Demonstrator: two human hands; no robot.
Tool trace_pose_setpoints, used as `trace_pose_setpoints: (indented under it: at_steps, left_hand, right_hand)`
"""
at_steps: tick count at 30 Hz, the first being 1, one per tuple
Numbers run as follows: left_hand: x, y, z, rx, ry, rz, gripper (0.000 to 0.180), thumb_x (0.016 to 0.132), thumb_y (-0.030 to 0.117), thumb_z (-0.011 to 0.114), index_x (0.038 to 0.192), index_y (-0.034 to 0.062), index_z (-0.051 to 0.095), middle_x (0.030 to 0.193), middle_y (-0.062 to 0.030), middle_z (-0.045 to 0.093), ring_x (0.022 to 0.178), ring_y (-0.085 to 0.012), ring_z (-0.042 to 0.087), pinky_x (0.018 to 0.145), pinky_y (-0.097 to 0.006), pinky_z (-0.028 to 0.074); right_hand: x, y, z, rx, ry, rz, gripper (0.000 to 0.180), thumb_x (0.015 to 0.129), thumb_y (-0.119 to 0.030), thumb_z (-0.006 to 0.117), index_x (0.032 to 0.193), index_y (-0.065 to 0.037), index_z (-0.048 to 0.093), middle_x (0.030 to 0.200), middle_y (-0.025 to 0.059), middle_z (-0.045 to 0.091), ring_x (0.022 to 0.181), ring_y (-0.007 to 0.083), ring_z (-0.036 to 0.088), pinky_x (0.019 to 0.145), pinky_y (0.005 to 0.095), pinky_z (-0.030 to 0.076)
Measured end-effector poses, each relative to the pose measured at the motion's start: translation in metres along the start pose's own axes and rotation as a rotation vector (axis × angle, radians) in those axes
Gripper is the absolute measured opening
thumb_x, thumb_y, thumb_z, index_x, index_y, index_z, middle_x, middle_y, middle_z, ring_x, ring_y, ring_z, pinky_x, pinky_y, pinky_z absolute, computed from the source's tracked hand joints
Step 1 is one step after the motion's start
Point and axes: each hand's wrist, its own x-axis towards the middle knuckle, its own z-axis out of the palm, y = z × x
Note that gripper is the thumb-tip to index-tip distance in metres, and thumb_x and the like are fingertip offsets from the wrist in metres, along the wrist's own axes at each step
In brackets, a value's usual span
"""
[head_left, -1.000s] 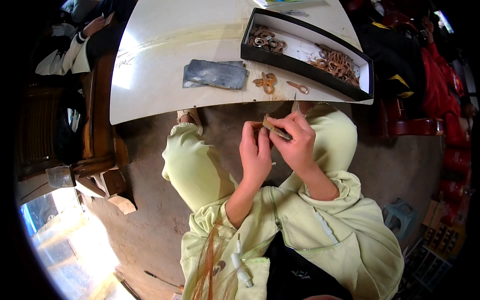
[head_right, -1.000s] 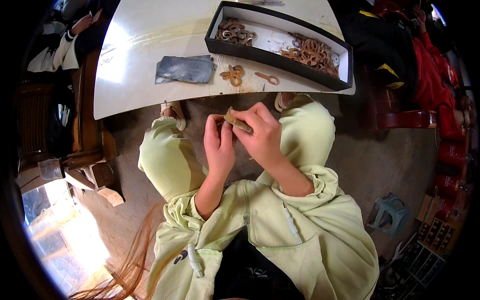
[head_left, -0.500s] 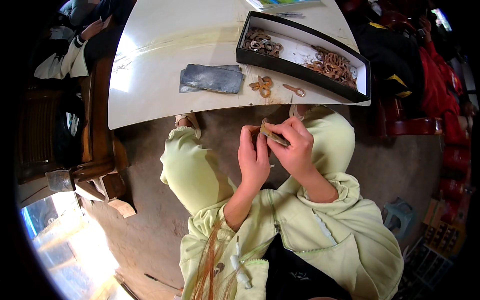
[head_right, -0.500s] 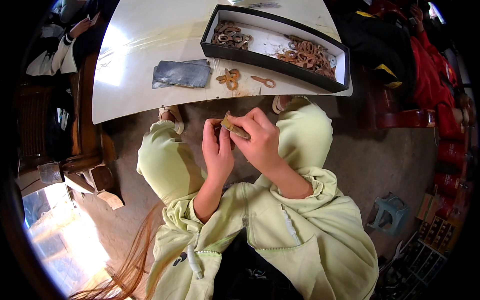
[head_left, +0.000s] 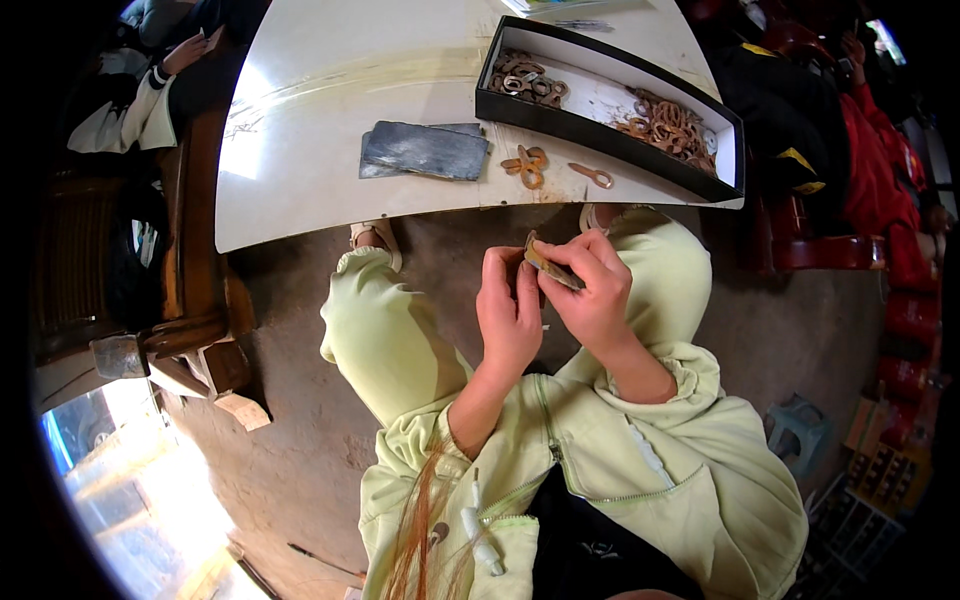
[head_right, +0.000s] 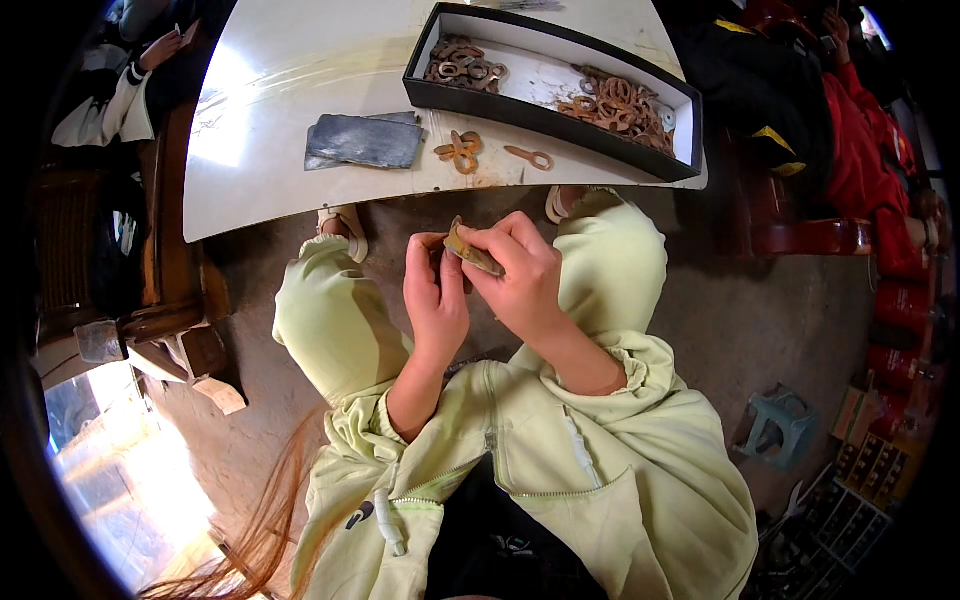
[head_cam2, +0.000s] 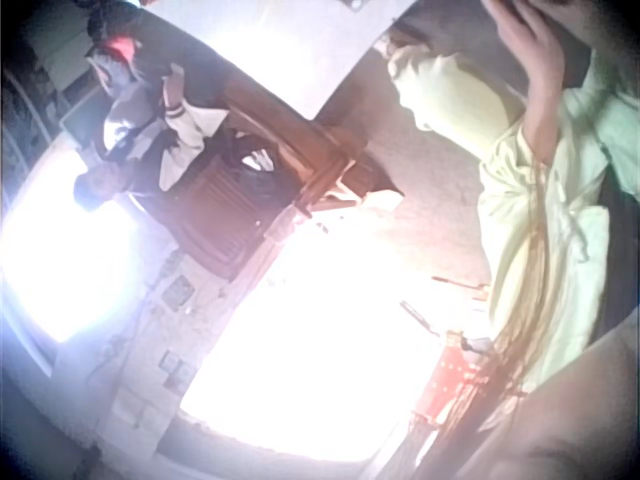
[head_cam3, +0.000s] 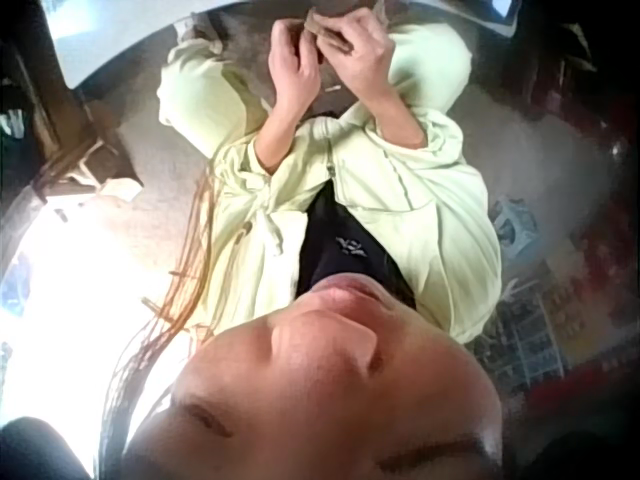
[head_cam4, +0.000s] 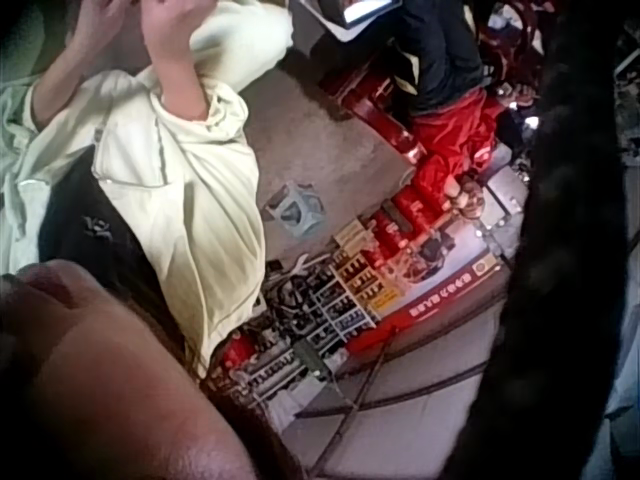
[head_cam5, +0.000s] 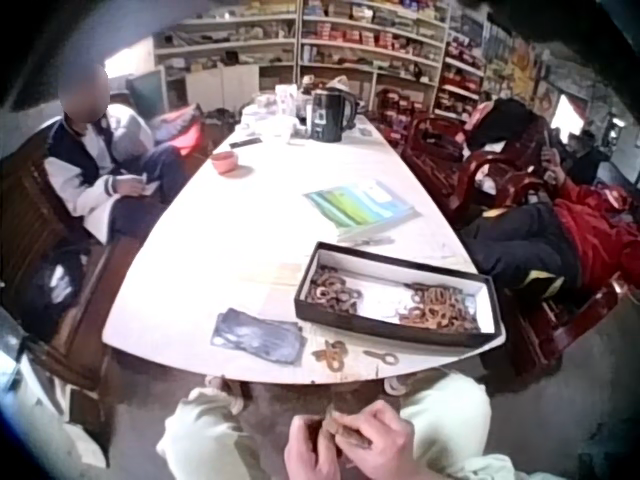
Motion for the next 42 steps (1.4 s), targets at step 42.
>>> trace_pose_setpoints:
  at_steps: [42]
  left_hand:
    - [0.0009,0.0011,-0.0005,-0.009,-0.068,0.026,0.006,0.095,0.004,0.046,0.099,0.0002,0.049,0.077,-0.0016,0.053,0.06,-0.0051,0.044,0.052,-0.021,0.037]
  right_hand:
    - [0.0027,-0.0031,-0.0041,-0.038,0.034,-0.003,0.033,0.062,0.004,0.074,0.093,-0.004,0.069,0.078,0.0066,0.057,0.065,0.0181,0.06,0.055,0.0274,0.049]
